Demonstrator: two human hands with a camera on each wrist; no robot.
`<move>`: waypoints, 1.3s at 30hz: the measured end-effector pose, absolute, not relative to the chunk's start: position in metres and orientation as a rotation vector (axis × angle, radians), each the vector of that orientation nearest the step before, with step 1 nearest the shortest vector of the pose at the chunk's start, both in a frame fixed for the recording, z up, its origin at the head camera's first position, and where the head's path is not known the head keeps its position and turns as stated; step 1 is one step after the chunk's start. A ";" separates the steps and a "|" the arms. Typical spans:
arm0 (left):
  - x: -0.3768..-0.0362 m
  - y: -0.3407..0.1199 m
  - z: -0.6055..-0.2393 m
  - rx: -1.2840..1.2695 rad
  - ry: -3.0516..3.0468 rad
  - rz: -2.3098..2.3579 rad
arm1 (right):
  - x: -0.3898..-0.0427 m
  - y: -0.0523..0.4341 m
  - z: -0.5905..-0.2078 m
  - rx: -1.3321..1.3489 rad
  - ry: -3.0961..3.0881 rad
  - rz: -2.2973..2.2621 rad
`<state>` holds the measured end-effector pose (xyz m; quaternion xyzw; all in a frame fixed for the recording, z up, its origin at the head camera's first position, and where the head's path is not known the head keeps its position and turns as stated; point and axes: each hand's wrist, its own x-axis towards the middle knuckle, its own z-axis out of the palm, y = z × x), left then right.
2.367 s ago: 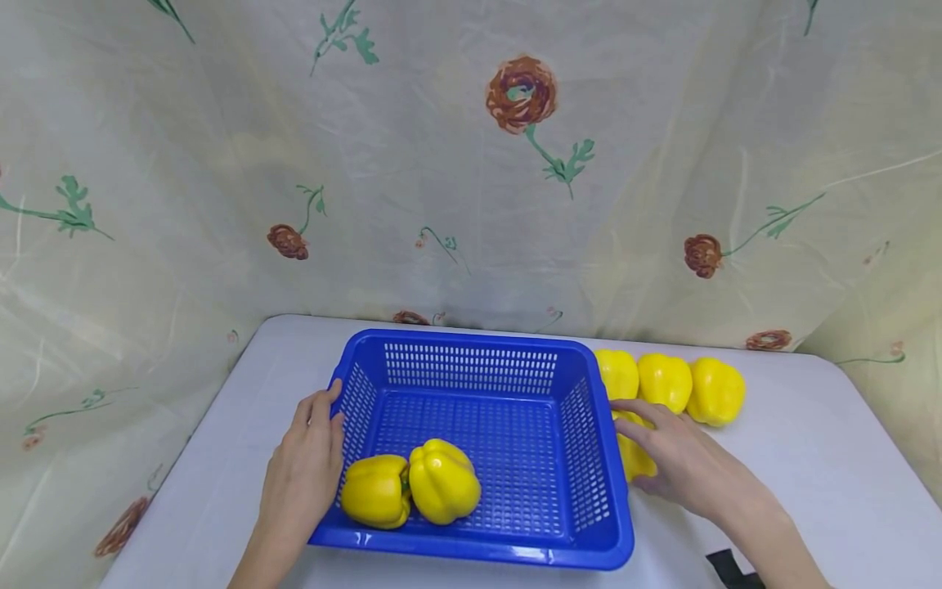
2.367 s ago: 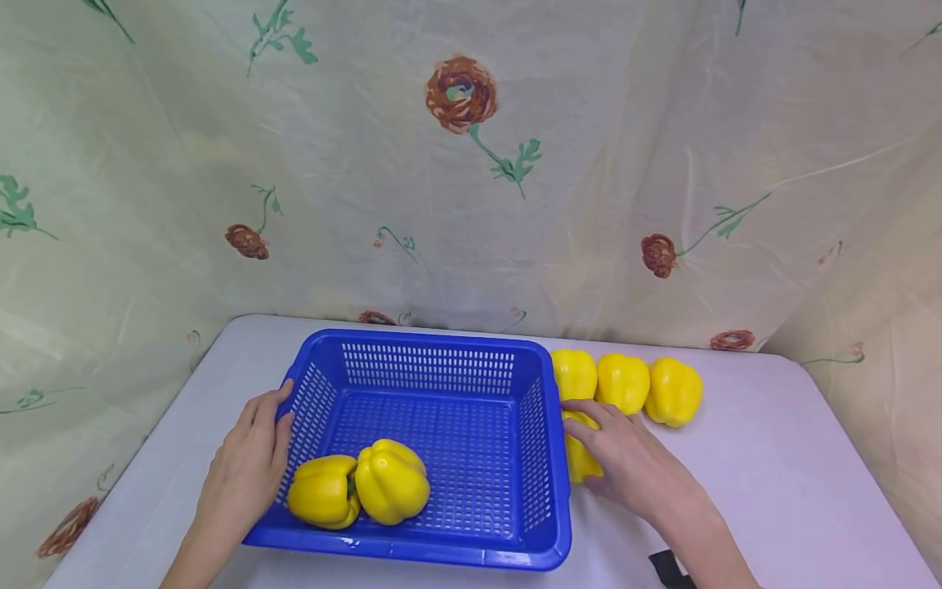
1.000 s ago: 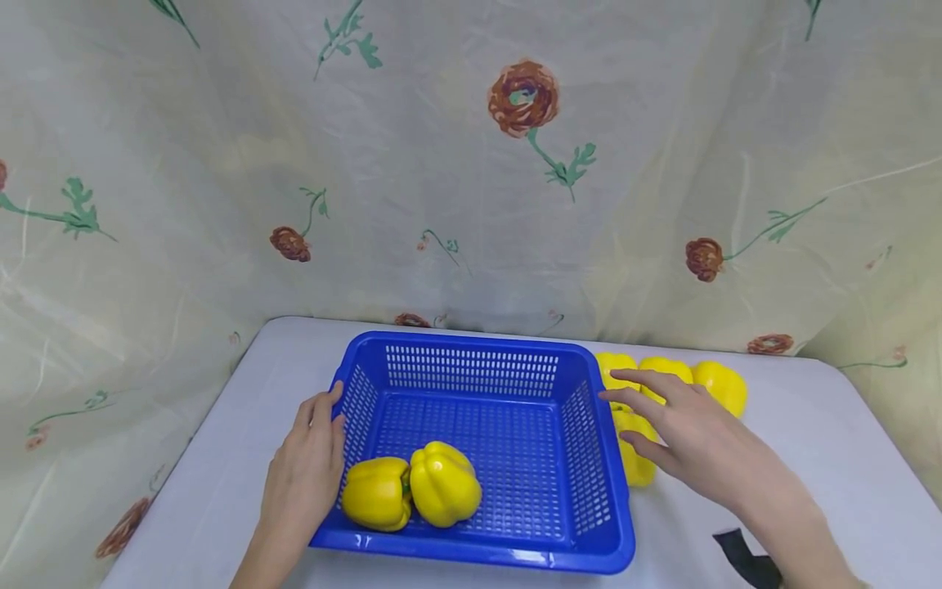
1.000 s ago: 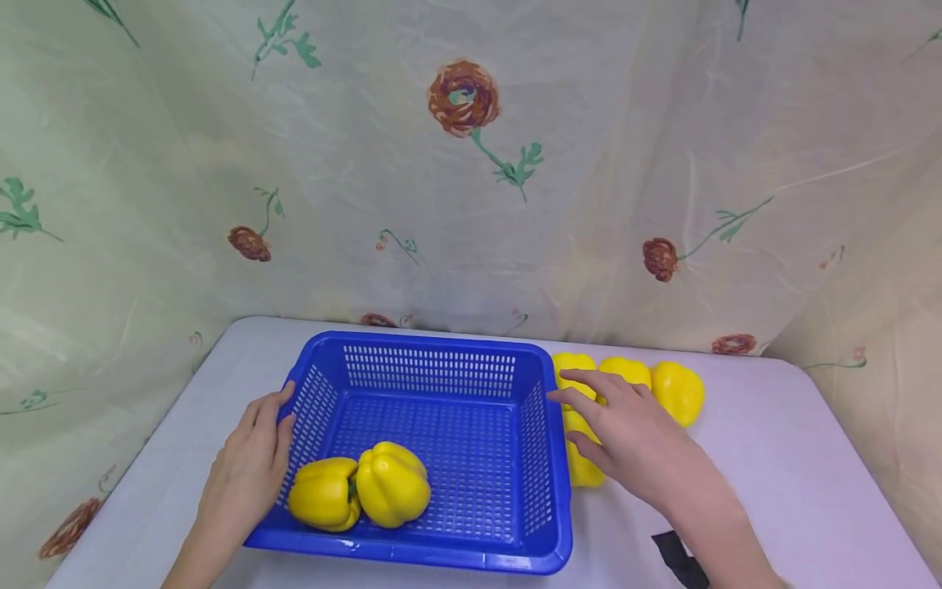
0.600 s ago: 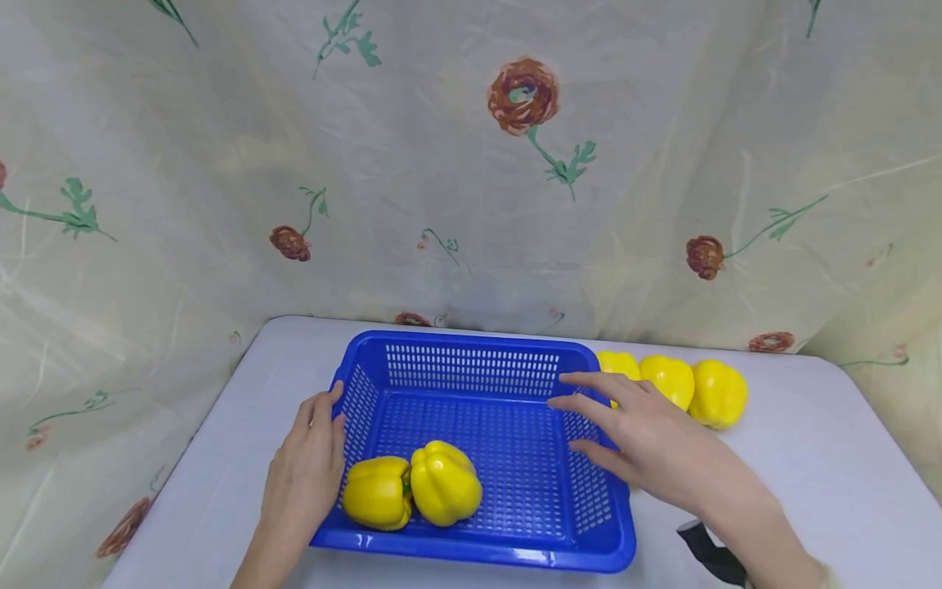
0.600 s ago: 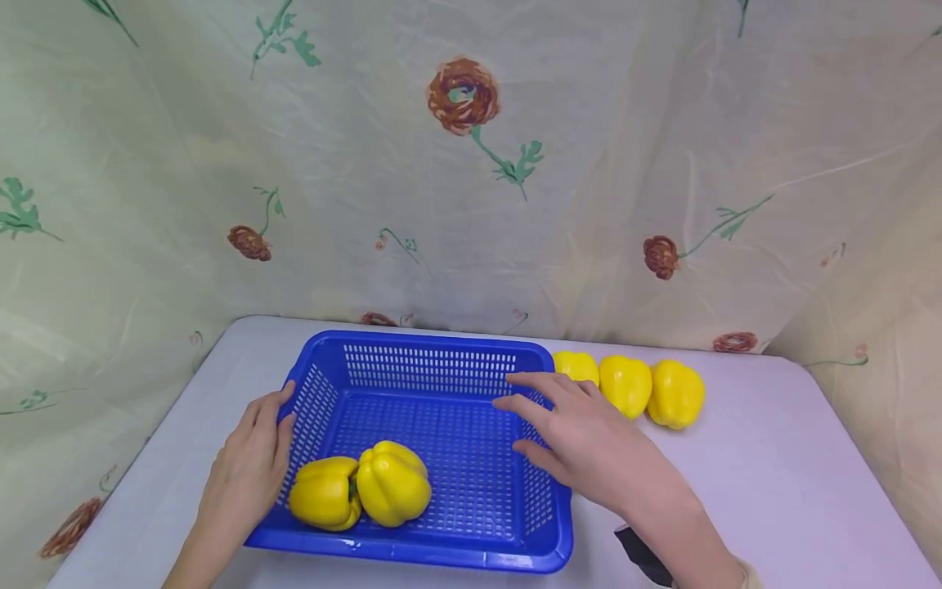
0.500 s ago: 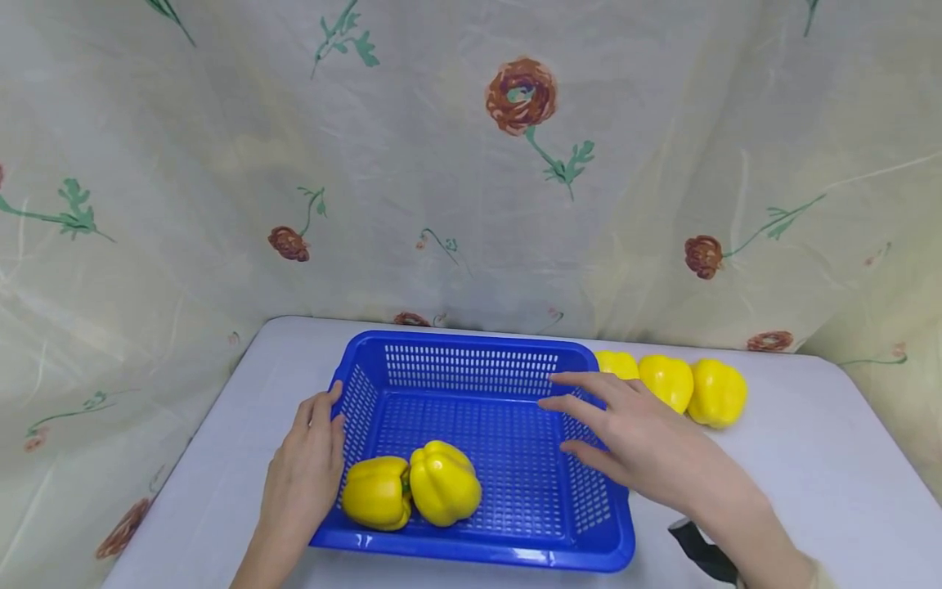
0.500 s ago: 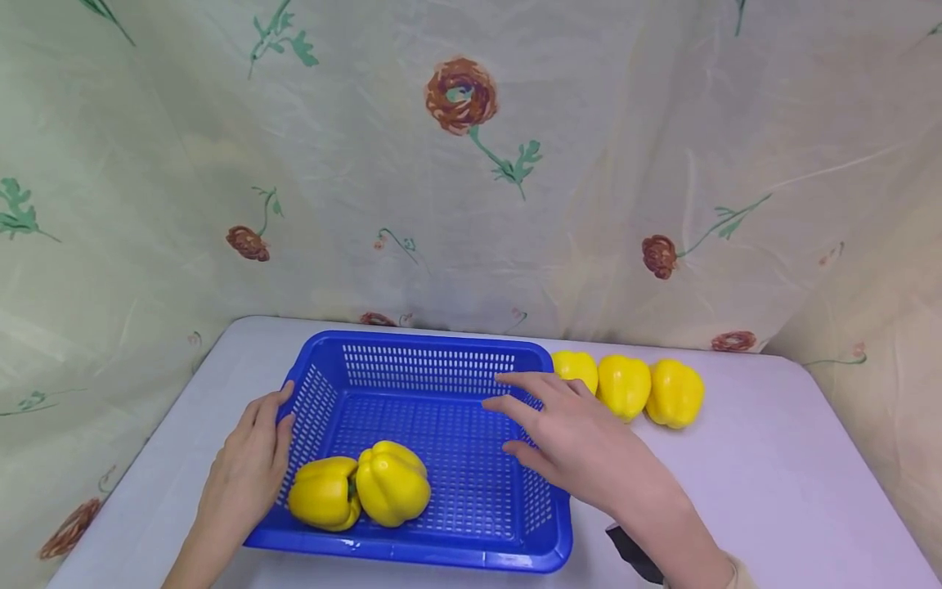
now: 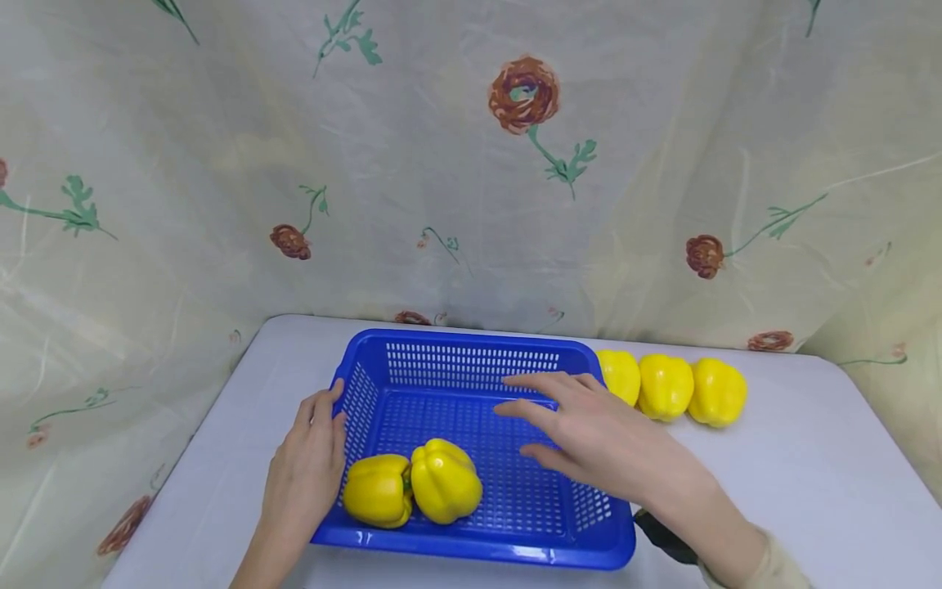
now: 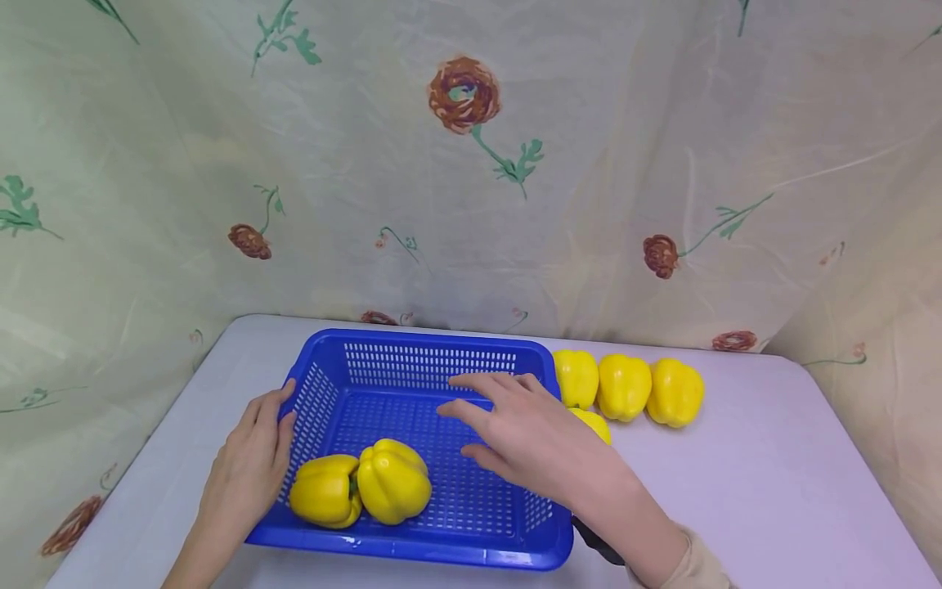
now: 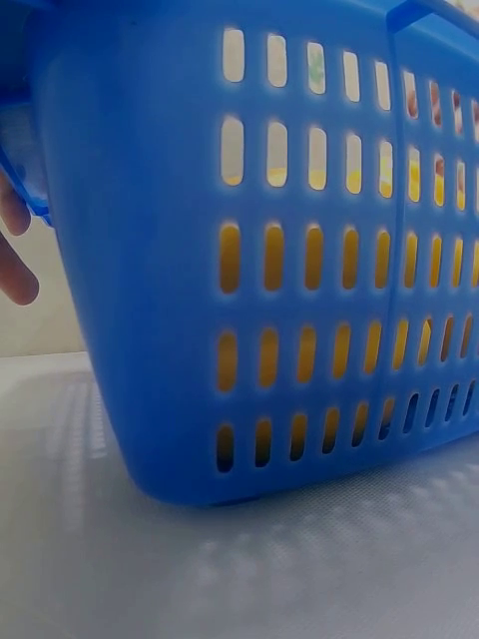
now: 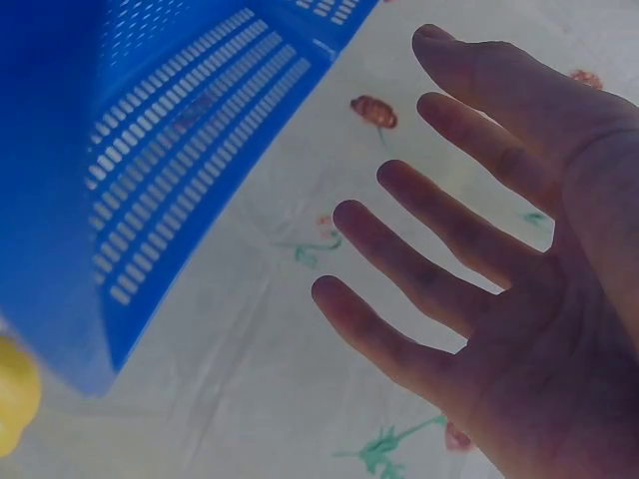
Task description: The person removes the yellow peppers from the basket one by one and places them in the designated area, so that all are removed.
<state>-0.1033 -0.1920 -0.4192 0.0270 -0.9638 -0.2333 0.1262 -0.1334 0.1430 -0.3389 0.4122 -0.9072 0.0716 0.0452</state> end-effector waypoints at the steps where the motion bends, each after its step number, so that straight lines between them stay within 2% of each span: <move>1: -0.103 -0.192 -0.419 0.079 -2.807 -0.678 | -0.133 0.141 -0.338 1.270 -2.765 0.217; 39: -0.102 -0.191 -0.421 0.062 -2.767 -0.673 | -0.150 0.058 -0.356 1.627 -2.797 -0.075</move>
